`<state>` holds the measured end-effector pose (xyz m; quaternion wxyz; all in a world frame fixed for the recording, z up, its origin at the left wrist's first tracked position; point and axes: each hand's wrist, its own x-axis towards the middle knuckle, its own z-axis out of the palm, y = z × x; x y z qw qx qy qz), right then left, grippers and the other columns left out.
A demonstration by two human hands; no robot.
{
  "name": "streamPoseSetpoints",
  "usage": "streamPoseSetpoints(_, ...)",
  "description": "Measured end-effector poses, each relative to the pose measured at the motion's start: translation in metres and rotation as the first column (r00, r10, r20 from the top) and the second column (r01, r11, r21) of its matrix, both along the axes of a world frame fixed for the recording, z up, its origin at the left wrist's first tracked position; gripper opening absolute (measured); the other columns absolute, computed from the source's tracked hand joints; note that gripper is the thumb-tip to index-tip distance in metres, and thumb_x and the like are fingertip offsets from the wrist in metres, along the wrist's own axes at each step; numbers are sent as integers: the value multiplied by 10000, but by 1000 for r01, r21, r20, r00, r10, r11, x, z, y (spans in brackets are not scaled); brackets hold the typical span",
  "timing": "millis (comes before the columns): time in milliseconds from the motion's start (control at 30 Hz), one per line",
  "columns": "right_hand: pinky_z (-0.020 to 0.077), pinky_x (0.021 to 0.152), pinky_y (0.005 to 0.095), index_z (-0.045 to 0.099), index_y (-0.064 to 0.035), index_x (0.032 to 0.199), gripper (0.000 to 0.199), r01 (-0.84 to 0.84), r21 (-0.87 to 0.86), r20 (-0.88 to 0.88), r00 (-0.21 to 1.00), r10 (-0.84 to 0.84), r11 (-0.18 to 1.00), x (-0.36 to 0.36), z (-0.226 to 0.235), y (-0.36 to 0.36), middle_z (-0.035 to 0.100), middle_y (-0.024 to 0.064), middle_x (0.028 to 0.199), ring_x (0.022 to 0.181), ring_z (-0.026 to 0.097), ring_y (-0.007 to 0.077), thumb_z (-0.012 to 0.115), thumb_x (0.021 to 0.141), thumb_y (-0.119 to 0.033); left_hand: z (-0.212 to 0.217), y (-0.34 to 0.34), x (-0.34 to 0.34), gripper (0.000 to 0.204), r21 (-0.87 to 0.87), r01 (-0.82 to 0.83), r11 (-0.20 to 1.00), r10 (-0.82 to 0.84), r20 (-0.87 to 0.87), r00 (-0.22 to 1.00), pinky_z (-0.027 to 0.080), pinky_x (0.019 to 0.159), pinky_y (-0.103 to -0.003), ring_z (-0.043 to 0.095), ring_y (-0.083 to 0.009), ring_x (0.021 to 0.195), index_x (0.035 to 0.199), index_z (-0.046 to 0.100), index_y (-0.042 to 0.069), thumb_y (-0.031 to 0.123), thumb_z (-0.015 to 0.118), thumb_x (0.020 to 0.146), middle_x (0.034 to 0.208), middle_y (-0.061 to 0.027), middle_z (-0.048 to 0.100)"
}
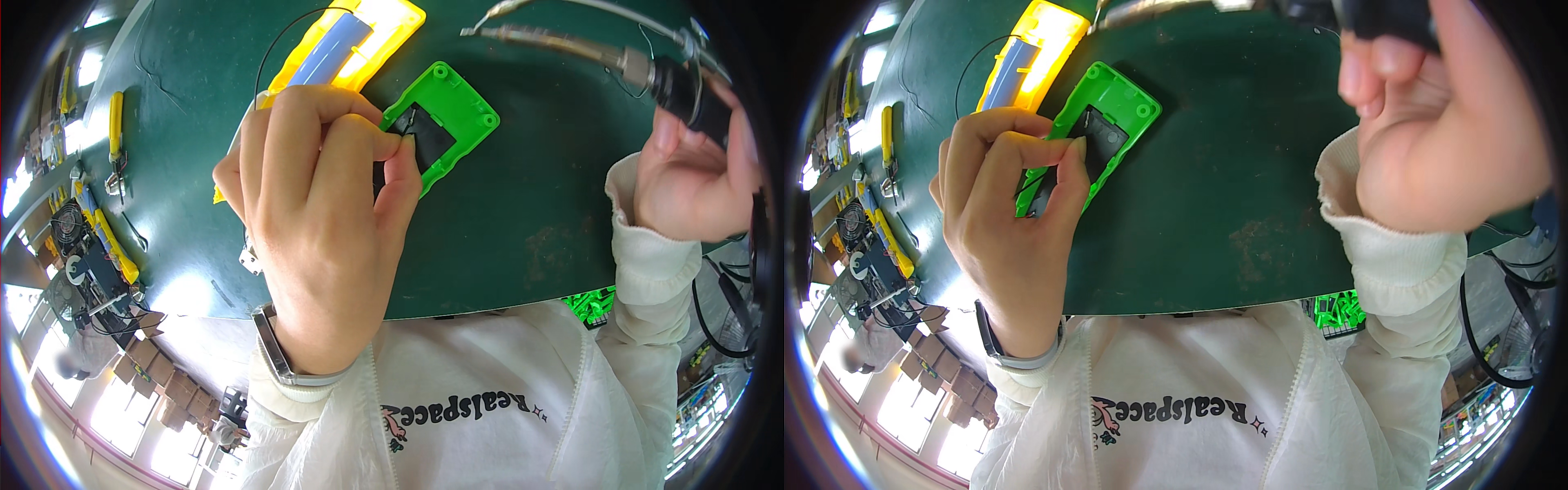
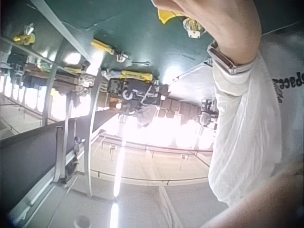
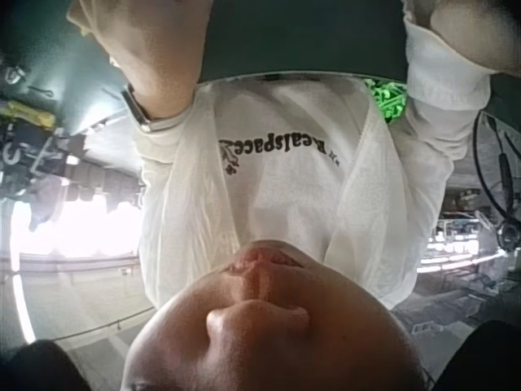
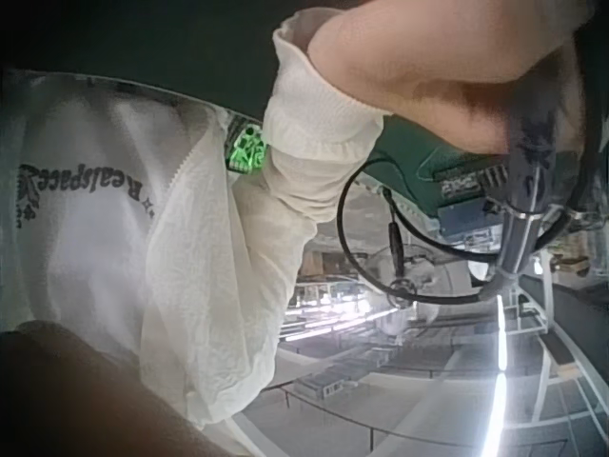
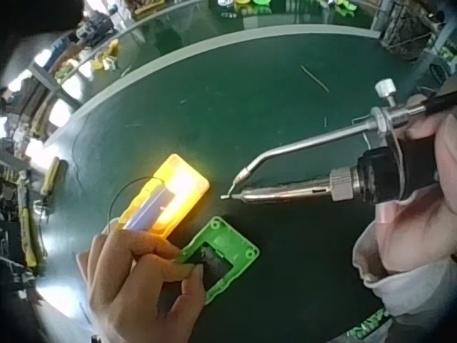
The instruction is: Soldering internal wiring and components into a flashlight housing at a factory workstation.
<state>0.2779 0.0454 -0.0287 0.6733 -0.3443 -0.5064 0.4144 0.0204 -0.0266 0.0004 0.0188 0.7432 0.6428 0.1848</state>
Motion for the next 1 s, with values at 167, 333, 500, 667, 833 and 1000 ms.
streamPoseSetpoints(167, 390, 429, 241, 597, 32, 942, 194, 157, 29, -10, 988, -157, 987, 3, -10, 6, 616, 145, 935, 529, 503, 142, 535, 867, -136, 3, 0, 2, 159, -12, 12, 1000, -12, -1, 1000, 390, 837, -323, 576, -194, 845, 719, 606, 66, 39, 760, 689, 890, 2, 613)
streamPoseSetpoints(333, 381, 424, 226, 578, 0, 928, 170, 198, 36, -19, 980, -197, 980, -16, -13, 7, 588, 102, 874, 527, 485, 115, 547, 875, -158, 1, -4, 0, 149, 21, -21, 1000, 23, -73, 997, 398, 830, -332, 572, -192, 837, 773, 656, 84, 56, 777, 690, 915, 6, 616)
streamPoseSetpoints(500, 371, 420, 212, 559, -32, 915, 152, 247, 45, -13, 969, -247, 968, -26, -13, 8, 559, 59, 813, 525, 467, 88, 558, 883, -181, 4, -6, -2, 163, 12, 13, 1000, -12, -61, 998, 403, 811, -320, 568, -187, 829, 811, 681, 93, 58, 781, 688, 942, 13, 614)
streamPoseSetpoints(667, 362, 416, 198, 540, -64, 901, 143, 285, 60, -8, 958, -286, 957, -43, -6, 10, 531, 16, 752, 523, 450, 61, 570, 891, -204, 2, -1, -8, 195, 45, 110, 993, -108, -45, 993, 421, 766, -305, 570, -187, 819, 812, 676, 83, 21, 782, 661, 942, 1, 623)
streamPoseSetpoints(833, 354, 413, 186, 525, -90, 890, 143, 324, 76, -1, 946, -325, 943, -57, 0, 10, 509, -19, 702, 522, 436, 40, 579, 898, -222, -6, 6, -20, 228, 184, 356, 916, -328, -163, 930, 447, 745, -315, 607, -205, 795, 811, 650, 52, -42, 766, 638, 878, -25, 652)
streamPoseSetpoints(1000, 339, 395, 193, 492, -91, 799, 196, 373, -74, -35, 926, -376, 925, -77, 22, 7, 455, -25, 641, 494, 414, 39, 577, 899, -237, -10, 8, -20, 206, 224, 380, 898, -352, -153, 923, 484, 697, -327, 615, -219, 735, 795, 622, 33, -44, 741, 645, 854, -40, 645)
